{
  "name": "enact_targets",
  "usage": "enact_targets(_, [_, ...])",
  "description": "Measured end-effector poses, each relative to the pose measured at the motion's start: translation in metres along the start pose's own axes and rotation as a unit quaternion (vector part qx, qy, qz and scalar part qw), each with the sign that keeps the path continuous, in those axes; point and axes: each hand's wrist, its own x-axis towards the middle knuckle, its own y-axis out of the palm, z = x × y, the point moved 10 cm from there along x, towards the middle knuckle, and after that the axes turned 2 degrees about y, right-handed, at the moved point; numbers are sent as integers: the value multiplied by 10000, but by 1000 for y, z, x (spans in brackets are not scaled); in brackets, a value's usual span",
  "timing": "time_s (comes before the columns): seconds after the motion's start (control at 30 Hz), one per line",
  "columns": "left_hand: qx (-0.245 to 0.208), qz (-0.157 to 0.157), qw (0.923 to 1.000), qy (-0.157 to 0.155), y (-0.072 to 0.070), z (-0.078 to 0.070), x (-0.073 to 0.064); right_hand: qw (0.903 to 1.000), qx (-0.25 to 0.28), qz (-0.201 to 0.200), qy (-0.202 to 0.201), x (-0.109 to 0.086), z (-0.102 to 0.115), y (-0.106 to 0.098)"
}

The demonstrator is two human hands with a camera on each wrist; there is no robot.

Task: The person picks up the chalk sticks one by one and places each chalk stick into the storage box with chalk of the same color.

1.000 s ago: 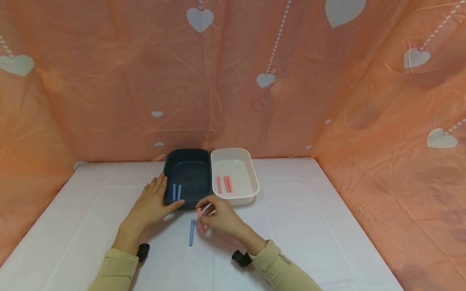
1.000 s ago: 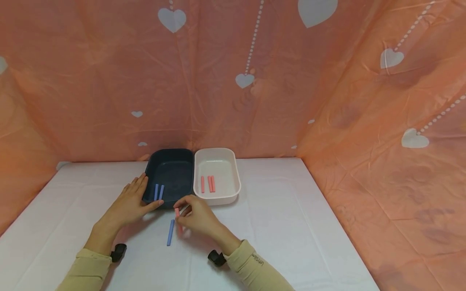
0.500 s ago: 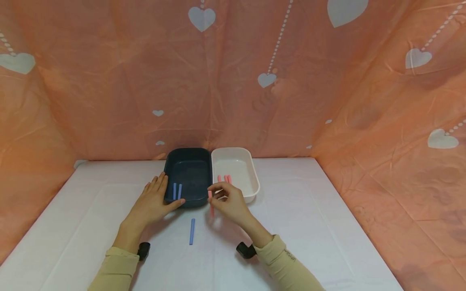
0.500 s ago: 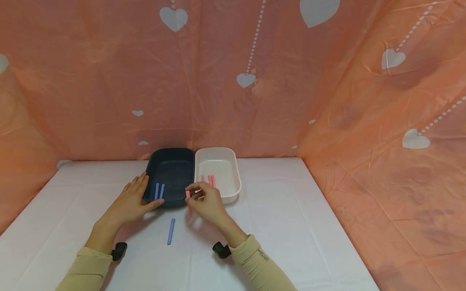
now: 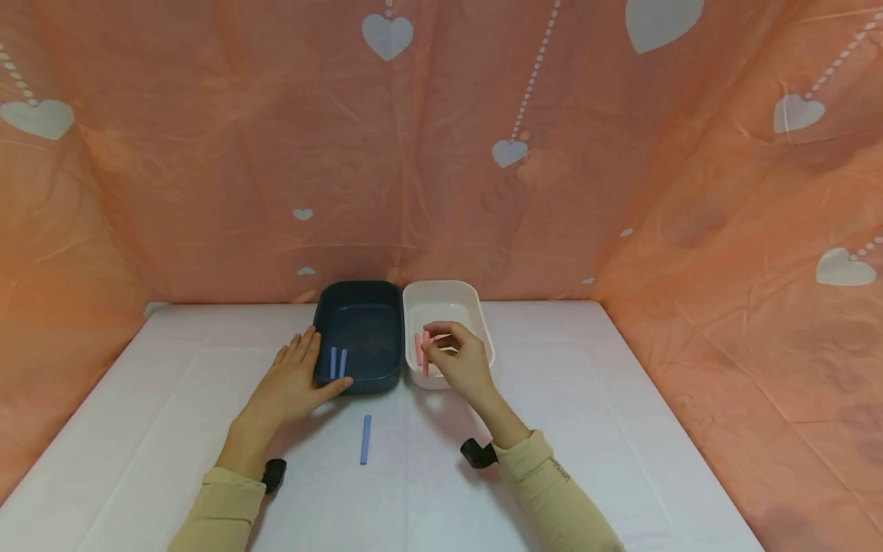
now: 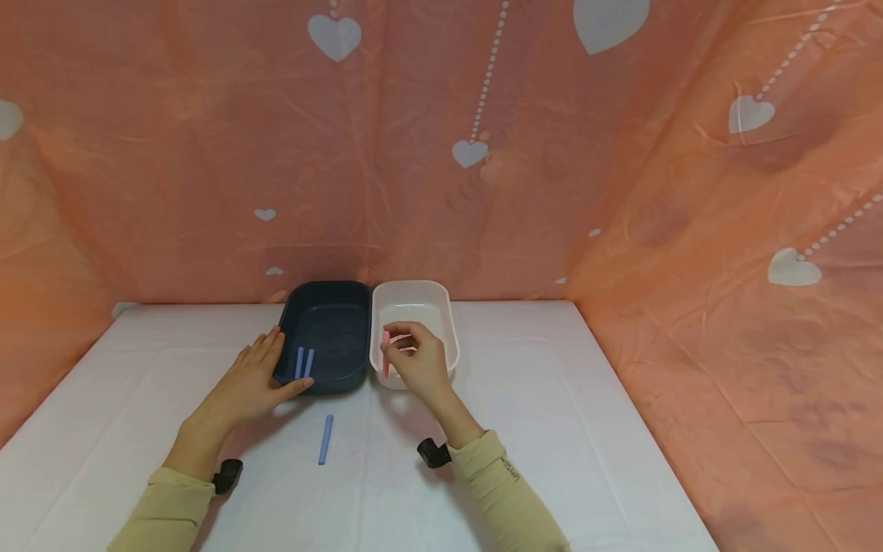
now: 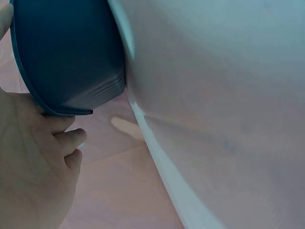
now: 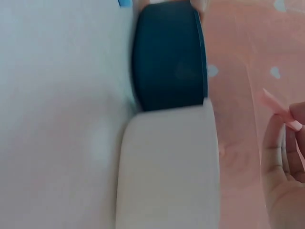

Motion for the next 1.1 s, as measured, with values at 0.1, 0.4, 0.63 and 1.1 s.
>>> enact_targets(0.1, [-10, -6, 10000, 0, 0, 0, -1, 10000, -13, -89, 21, 11, -16, -6])
enact_targets(0.4, [-28, 18, 10000, -21, 1, 2, 0, 9990, -355, -247, 136, 36, -55, -22])
enact_targets(0.63, [-53, 40, 10000, -32, 2, 2, -1, 9955, -896, -19, 316, 51, -70, -26])
enact_targets(1.1, [-77, 3, 10000, -21, 2, 4, 0, 9765, -1791, 668, 992, 69, -102, -17])
